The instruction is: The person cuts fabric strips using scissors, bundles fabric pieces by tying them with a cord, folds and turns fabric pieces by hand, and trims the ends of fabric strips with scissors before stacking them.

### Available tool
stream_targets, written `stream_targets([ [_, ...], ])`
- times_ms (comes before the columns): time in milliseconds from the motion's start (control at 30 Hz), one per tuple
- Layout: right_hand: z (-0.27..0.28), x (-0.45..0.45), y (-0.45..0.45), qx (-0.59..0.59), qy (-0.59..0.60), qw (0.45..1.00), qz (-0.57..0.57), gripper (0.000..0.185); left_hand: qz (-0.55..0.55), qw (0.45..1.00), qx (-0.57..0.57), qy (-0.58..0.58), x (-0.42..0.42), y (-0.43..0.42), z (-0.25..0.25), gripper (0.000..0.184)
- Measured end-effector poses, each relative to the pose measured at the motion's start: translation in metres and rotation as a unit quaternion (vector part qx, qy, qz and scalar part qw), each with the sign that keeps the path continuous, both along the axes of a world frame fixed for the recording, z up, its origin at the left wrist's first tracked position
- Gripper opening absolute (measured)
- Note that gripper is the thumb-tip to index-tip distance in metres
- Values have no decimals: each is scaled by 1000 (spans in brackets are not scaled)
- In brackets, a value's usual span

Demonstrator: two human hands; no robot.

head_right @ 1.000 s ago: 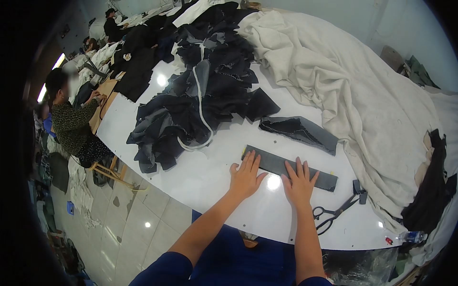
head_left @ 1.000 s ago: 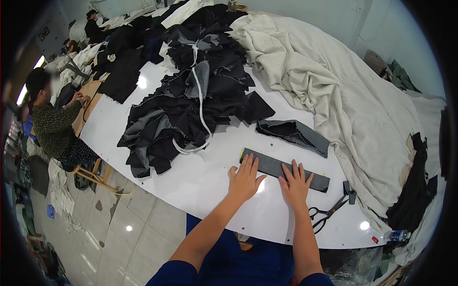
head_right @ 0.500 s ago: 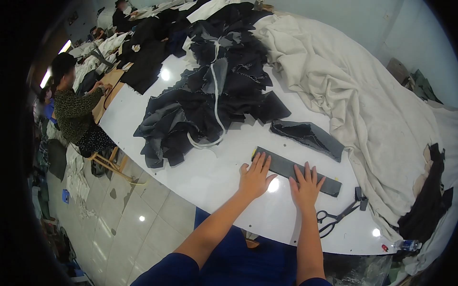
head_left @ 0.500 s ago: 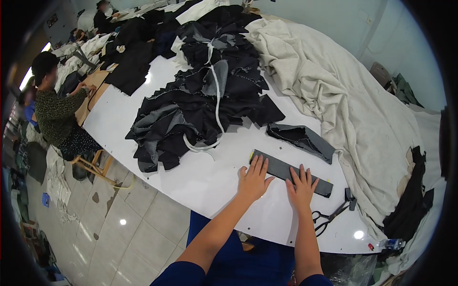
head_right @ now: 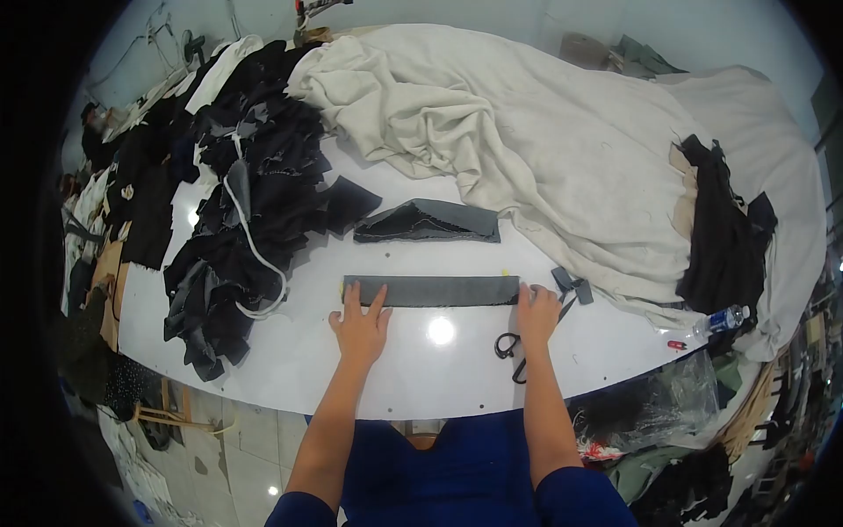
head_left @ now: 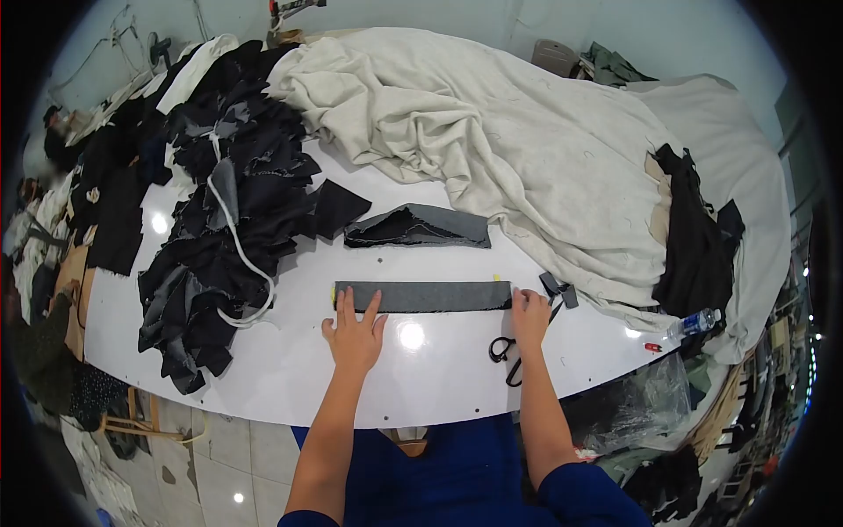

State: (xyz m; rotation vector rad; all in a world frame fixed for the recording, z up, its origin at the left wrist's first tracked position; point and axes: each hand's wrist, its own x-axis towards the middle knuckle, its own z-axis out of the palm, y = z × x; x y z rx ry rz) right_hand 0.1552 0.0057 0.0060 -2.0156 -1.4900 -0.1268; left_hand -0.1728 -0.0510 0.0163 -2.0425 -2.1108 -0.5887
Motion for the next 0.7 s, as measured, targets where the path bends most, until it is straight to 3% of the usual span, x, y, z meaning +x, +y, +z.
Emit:
stream_targets([
  [33,4,2,3,1,2,1000,-4,30,4,1000,-12,1,0,0,1,47],
  [100,16,1,11,-123,47,991,34,32,6,1000,-24,5,1,0,0,47],
  [133,15,3,17,-152,121,981,20,29,5,1000,-22,5,1,0,0,47],
  [233,11,11,28,-171,198,965,28,29,4,1000,-24,6,1,1,0,48],
  [700,10,1,33,-154,172,973,-12,24,2,999,-50,-5,2,1,4,49],
])
